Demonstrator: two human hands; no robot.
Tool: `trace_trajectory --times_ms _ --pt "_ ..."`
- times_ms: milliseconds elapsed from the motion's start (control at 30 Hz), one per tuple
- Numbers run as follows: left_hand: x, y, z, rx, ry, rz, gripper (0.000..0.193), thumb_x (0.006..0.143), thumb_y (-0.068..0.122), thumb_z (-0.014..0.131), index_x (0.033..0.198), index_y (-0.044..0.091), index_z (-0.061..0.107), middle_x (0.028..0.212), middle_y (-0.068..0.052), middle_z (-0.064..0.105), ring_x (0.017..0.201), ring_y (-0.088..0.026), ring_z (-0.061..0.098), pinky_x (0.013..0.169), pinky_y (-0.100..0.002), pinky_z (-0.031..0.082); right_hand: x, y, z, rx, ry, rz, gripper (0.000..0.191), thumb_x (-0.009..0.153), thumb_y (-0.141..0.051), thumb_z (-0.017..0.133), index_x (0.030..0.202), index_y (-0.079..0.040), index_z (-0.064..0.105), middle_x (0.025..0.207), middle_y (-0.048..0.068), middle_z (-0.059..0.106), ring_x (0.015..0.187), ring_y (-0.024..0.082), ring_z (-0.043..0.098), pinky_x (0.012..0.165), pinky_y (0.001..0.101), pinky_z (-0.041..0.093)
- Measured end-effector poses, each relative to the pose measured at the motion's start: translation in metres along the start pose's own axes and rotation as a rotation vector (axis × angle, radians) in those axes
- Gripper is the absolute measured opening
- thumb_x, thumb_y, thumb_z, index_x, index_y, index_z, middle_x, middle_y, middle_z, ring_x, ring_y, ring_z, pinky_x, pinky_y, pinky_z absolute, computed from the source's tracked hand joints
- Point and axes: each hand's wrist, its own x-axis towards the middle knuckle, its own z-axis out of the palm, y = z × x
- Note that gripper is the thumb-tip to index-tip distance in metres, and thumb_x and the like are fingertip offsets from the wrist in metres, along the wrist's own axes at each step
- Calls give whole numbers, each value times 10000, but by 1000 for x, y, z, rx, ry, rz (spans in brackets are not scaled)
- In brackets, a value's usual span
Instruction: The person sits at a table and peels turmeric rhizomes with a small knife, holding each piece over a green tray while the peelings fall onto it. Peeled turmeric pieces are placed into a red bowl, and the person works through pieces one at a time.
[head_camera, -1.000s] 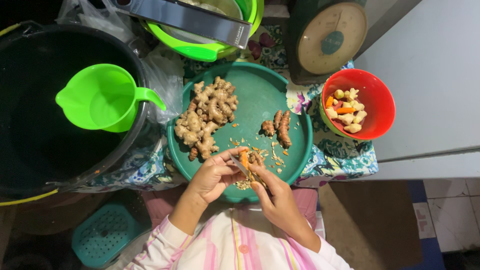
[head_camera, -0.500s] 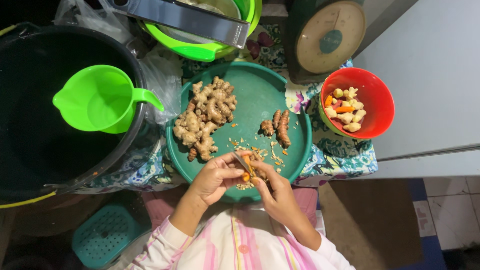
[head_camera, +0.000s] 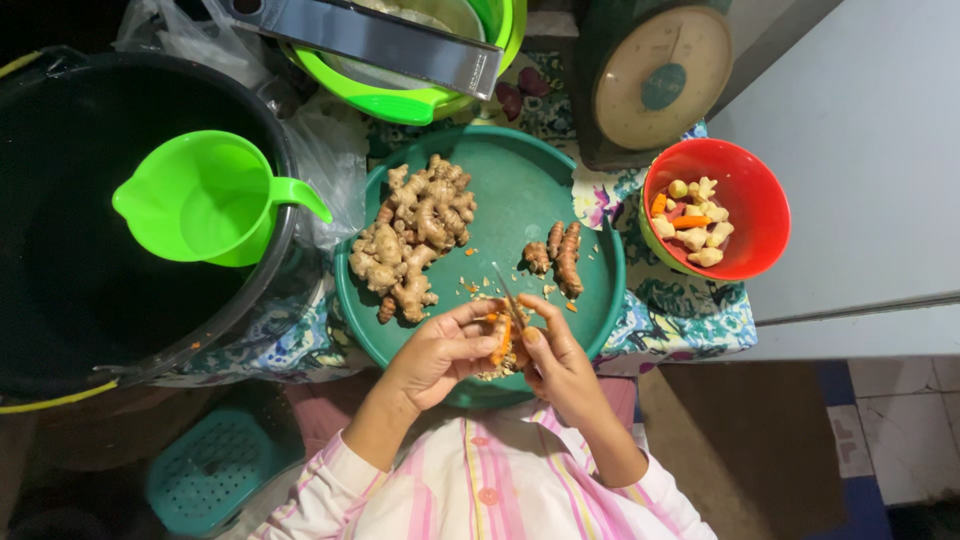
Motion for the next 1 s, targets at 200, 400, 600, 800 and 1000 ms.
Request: trace_trajectory --times_ms 200,400,600,800,1000 --pt "8 -4 -23 -66 36 109 422 943 2 706 1340 78 584 1031 -89 685 850 -171 682 726 -297 548 -11 -1 4 -41 -7 18 451 1042 -221 486 1489 -161 482 777 -10 547 517 41 412 440 195 304" --pt "13 3 -23 -173 126 18 363 934 40 641 1293 80 612 1043 -79 703 913 -184 714 796 -346 595 -29 -14 19 -614 -58 -521 456 1008 -77 622 1455 -26 551 1119 107 676 881 173 614 769 284 512" --pt "19 0 -18 -193 143 15 299 952 56 631 1251 63 626 1025 -85 705 914 -201 718 816 -379 613 -36 -32 25 -822 36 -540 467 940 -83 685 1398 -101 594 1005 141 684 770 217 670 683 324 543" --pt "27 -10 -21 -158 175 47 270 967 52 640 1236 46 646 993 -63 701 883 -181 708 779 -370 610 -34 -31 25 -1030 149 -526 476 875 -91 739 1338 -140 638 822 134 601 611 264 641 556 388 491" --pt "29 -12 -18 -158 172 46 296 935 50 618 1229 43 646 977 -57 711 873 -178 716 785 -367 614 -29 -29 21 -833 103 -551 366 926 -70 689 1288 -91 635 1025 141 713 791 255 723 679 334 566"
